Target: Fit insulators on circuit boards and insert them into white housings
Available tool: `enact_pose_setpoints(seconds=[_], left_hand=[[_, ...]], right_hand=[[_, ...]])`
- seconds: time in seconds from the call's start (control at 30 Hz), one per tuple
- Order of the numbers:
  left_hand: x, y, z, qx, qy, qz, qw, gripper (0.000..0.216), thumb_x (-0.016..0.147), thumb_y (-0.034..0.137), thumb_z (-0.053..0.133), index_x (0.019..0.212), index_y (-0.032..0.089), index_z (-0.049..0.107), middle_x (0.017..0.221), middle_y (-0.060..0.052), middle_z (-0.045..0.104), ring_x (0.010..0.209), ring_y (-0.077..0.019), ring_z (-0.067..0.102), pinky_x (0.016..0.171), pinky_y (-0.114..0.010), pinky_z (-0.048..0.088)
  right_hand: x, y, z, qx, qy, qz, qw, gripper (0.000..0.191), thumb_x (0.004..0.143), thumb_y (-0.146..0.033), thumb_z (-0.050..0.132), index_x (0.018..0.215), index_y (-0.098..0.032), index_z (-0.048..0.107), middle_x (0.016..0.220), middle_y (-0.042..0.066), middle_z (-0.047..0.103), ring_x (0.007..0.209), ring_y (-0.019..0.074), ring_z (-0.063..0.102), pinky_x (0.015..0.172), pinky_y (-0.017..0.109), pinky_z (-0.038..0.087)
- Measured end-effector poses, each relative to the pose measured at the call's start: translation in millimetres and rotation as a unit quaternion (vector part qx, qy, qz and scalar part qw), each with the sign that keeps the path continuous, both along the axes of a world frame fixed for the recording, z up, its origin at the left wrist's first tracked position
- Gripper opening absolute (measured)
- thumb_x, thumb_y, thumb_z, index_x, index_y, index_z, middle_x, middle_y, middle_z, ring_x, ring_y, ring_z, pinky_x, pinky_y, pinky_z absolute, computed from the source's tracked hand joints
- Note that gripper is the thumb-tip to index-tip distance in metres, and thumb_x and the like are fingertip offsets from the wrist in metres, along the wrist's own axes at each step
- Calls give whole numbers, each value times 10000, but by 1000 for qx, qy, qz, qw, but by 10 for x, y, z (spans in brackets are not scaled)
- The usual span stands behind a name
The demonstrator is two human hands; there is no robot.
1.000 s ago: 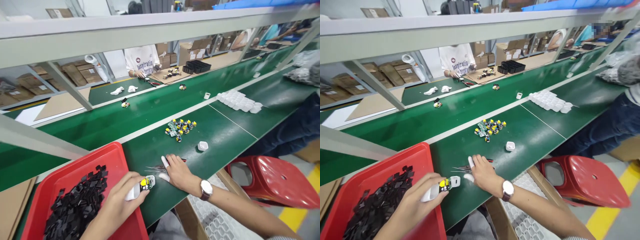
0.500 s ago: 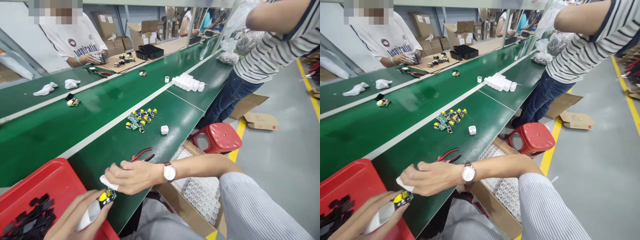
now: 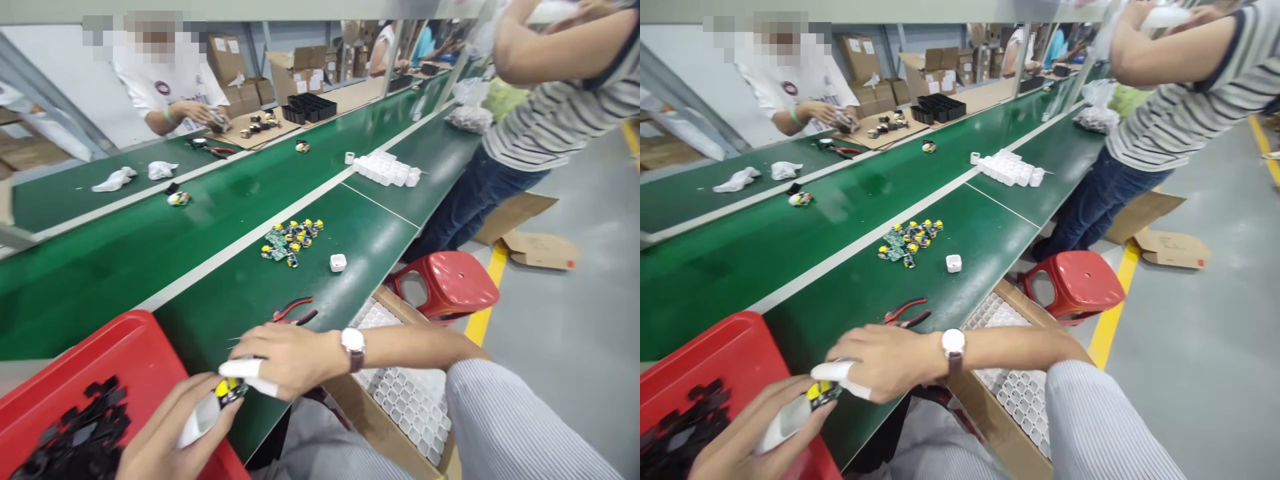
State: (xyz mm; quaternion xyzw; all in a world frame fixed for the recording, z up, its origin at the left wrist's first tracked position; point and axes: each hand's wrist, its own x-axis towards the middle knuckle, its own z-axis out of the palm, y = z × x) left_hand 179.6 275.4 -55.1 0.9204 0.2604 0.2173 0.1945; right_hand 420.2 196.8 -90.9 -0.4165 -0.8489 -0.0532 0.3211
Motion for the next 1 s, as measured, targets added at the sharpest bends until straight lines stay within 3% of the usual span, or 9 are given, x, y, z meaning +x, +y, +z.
enact_pose_setpoints(seconds=[0.13,0.27,0.4,0.53,1.0], left_hand=[[116,-151,-17,-17,-53,-51,997,207,906,254,731,1110,242,696,1044,-53,744,889,-198,759,814,-261,621],[221,-229,-35,-99,-55,-76,991,325,883,243,774,1192,253,671,1102,-64,700,1009,-205,727,873,-282,611],[239,-303,-14,-176,-11,-47,983,462,945,180,662,1386,281,567,1176,-94,594,1078,-204,665,920,-326,600],[247,-379,-29,-212,-42,-76,973,553,975,121,582,1485,300,470,1238,-111,572,1143,-221,630,978,-379,576],[271,-390,-80,-199,-129,-88,968,391,960,86,639,1311,234,553,1209,-96,619,1138,-204,632,960,-366,561]], right_hand=[[-104,-270,-142,-74,303,68,948,403,1011,-198,569,1393,-82,521,1268,170,665,1190,172,655,1012,312,575],[-79,-472,-187,-75,420,48,903,419,956,-200,716,1361,-187,608,1197,131,724,1098,203,717,928,361,632],[-9,-635,-95,-76,433,-14,898,454,930,-100,713,1361,-214,630,1207,121,740,1078,219,733,919,389,642],[-33,-743,-36,-65,399,-15,915,509,948,-77,669,1423,-236,580,1245,133,732,1108,241,734,888,401,664],[-136,-758,-21,-46,340,-17,939,641,906,31,657,1494,-179,511,1290,173,693,1189,258,688,927,412,653]])
